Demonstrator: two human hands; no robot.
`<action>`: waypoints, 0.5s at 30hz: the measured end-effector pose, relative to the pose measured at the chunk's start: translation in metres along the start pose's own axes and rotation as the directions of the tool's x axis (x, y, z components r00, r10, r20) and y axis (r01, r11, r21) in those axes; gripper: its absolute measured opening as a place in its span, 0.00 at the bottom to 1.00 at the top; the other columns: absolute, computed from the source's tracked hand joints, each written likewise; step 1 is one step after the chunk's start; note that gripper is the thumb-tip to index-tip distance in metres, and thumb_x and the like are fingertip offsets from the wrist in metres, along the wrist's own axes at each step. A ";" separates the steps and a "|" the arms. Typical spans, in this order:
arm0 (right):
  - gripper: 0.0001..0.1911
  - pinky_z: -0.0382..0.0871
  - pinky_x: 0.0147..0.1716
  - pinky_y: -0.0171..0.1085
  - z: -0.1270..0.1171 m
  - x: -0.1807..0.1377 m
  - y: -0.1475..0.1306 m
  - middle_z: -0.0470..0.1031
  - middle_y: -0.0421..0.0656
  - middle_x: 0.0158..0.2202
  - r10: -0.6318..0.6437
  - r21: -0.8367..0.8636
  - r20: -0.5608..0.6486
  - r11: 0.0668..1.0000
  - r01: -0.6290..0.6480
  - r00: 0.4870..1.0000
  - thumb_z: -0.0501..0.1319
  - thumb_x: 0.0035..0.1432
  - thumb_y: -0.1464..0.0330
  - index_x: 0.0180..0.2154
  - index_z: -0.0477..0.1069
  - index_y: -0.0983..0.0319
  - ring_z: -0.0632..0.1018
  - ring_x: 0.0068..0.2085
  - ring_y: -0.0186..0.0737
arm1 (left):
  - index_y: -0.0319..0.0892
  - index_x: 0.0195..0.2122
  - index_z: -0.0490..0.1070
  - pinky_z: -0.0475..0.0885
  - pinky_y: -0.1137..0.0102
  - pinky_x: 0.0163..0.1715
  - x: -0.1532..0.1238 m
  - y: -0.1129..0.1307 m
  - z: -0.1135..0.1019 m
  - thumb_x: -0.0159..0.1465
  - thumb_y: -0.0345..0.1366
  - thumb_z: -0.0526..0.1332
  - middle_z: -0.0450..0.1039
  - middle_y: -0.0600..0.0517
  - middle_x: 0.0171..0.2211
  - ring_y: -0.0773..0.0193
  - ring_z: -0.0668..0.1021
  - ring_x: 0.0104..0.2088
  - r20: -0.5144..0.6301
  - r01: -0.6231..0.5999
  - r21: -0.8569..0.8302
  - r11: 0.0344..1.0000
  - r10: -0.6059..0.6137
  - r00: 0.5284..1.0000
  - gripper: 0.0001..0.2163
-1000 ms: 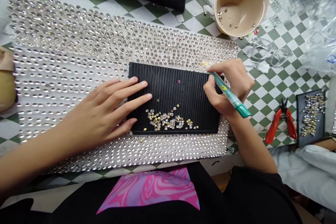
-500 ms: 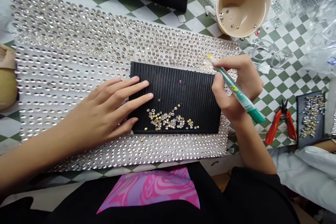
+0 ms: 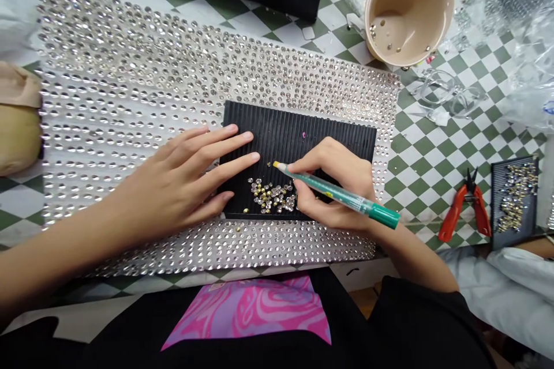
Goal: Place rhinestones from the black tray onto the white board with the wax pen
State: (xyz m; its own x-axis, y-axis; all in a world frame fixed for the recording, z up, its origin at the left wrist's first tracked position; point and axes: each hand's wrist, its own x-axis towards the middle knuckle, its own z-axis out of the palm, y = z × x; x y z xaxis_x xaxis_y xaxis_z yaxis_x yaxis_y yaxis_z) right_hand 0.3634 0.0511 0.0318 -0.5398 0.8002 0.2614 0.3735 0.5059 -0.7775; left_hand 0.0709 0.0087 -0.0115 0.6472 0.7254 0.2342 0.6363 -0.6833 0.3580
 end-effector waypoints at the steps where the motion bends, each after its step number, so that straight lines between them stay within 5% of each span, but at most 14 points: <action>1: 0.12 0.78 0.34 0.40 0.001 0.000 0.001 0.82 0.39 0.34 -0.005 -0.002 -0.007 1.000 0.005 1.000 0.67 0.60 0.76 0.44 0.80 0.55 0.80 0.34 0.38 | 0.46 0.80 0.51 0.61 0.52 0.82 0.000 0.000 -0.001 0.76 0.32 0.58 0.61 0.44 0.79 0.52 0.63 0.81 0.014 0.011 -0.001 1.000 -0.011 1.000 0.33; 15: 0.12 0.80 0.37 0.37 0.003 0.004 0.003 0.85 0.40 0.36 -0.094 -0.040 0.039 0.995 0.096 0.995 0.68 0.63 0.76 0.46 0.80 0.56 0.82 0.36 0.36 | 0.42 0.77 0.59 0.56 0.56 0.83 0.000 -0.002 0.003 0.79 0.35 0.55 0.62 0.45 0.79 0.53 0.62 0.81 -0.028 -0.019 0.010 1.000 0.019 0.999 0.26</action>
State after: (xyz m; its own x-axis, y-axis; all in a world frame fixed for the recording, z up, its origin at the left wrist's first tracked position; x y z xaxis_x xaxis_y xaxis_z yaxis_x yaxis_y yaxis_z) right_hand 0.3600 0.0553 0.0287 -0.6019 0.7357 0.3106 0.3503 0.5928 -0.7252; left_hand 0.0708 0.0094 -0.0152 0.6473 0.7141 0.2665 0.6282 -0.6978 0.3440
